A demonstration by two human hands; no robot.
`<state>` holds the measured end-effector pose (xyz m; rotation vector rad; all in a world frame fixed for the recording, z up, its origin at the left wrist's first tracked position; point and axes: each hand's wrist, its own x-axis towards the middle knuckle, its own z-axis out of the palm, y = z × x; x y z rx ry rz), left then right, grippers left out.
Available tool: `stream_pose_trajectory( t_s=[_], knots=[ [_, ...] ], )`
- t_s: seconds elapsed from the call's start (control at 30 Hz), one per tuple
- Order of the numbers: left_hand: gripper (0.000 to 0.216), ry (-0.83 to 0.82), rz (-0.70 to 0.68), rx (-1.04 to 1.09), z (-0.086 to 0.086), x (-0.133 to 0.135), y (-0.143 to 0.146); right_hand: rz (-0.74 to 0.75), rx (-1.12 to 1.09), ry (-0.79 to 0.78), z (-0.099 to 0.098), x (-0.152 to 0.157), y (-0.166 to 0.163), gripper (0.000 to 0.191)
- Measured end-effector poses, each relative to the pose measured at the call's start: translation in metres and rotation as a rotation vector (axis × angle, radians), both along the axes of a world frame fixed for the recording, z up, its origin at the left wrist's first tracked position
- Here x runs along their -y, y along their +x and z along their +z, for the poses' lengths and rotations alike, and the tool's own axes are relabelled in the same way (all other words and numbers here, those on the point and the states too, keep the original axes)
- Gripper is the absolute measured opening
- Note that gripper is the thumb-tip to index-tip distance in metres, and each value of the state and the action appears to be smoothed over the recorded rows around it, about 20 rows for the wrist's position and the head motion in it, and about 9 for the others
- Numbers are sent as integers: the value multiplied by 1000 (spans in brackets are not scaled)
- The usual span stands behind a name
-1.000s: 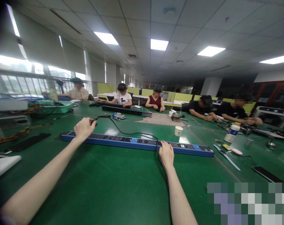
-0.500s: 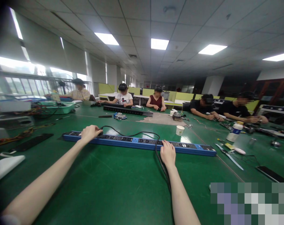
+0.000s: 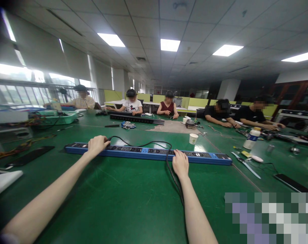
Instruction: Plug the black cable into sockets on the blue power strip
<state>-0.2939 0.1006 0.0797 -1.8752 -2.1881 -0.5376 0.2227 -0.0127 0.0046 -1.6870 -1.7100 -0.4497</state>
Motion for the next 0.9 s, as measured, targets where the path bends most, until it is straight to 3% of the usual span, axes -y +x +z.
stream_pose_trajectory(
  t_s=[0.17, 0.43, 0.73, 0.9],
  knots=[
    [43, -21, 24, -12, 1, -3, 7, -2, -2, 3, -1, 0, -1, 50],
    [47, -82, 112, 30, 19, -17, 11, -1, -4, 4, -2, -1, 0, 50],
    [45, -78, 84, 76, -4, -10, 4, -3, 11, 18, -5, -2, -1, 49],
    [45, -73, 61, 101, -6, -2, 11, -7, 14, 4, -3, -1, 1, 50]
  ],
)
